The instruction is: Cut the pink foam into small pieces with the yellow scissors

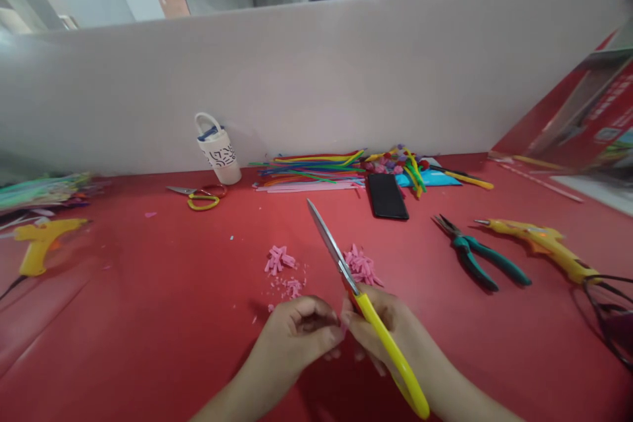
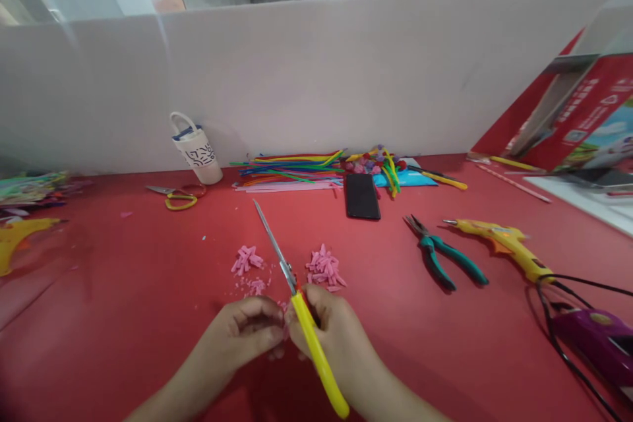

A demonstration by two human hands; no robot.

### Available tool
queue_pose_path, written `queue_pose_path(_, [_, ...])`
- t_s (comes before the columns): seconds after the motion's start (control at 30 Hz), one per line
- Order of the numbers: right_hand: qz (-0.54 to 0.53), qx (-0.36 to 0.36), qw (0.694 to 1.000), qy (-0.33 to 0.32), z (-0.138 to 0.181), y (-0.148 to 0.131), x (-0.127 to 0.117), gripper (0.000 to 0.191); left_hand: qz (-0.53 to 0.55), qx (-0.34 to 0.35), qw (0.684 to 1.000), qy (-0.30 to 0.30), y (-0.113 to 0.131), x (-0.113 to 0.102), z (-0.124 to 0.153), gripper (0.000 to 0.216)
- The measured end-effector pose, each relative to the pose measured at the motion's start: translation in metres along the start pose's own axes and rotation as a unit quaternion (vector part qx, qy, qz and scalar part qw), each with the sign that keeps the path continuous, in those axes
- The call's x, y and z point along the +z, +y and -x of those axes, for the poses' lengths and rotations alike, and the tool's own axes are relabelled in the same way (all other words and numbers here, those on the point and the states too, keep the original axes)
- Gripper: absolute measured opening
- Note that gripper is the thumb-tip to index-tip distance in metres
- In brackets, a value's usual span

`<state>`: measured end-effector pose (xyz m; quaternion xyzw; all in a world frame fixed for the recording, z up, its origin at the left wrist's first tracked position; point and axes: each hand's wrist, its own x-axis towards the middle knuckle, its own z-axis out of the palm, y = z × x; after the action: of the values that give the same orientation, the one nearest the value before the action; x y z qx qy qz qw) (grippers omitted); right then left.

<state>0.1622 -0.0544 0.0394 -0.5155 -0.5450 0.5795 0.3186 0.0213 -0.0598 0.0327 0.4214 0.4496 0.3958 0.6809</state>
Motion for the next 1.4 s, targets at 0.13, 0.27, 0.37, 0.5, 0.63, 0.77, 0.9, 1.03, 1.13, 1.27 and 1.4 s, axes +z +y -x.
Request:
queue_pose_path(0.13, [0.006,0.008,1.000,-0.002,0.000,-0.003,0.002,0.018,-0.026,0.001,1.000,0.009,-0.003,0.003,0.000,0.005])
queue_pose_path(0.27, [0.050,-0.028,0.998,-0.008,0.000,-0.002,-0.003,0.024,-0.023,0.002,0.999,0.029,0.000,-0.001,-0.001,0.006])
queue_pose_path(0.37, [0.161,-0.097,0.982,0.009,0.000,0.000,-0.011,0.028,0.040,0.012,0.996,0.081,0.007,-0.010,-0.002,0.008])
queue_pose_path(0.5, [0.324,-0.137,0.936,0.016,0.001,0.004,-0.016,0.026,0.128,0.055,0.983,0.119,0.016,-0.022,-0.002,0.006])
queue_pose_path(0.63, [0.419,-0.150,0.895,0.014,0.003,0.007,-0.015,0.026,0.174,0.084,0.973,0.125,0.021,-0.029,-0.002,0.002])
queue_pose_path(0.77, [0.487,-0.179,0.855,0.024,0.001,0.012,-0.014,0.026,0.192,0.092,0.967,0.138,0.024,-0.030,0.000,0.004])
queue_pose_path(0.9, [0.516,-0.213,0.830,0.027,-0.001,0.017,-0.014,0.023,0.202,0.095,0.964,0.147,0.024,-0.029,0.001,0.004])
queue_pose_path(1.03, [0.527,-0.228,0.817,0.039,0.000,0.020,-0.014,0.022,0.206,0.098,0.963,0.145,0.025,-0.027,0.002,0.004])
queue_pose_path(1.13, [0.531,-0.230,0.814,0.041,0.001,0.020,-0.014,0.023,0.211,0.102,0.962,0.143,0.024,-0.026,0.002,0.005])
queue_pose_path(1.27, [0.537,-0.230,0.811,0.039,0.000,0.020,-0.014,0.023,0.216,0.107,0.961,0.134,0.024,-0.027,0.002,0.005])
queue_pose_path(1.4, [0.545,-0.241,0.802,0.046,0.000,0.020,-0.014,0.023,0.215,0.111,0.962,0.127,0.023,-0.027,0.003,0.007])
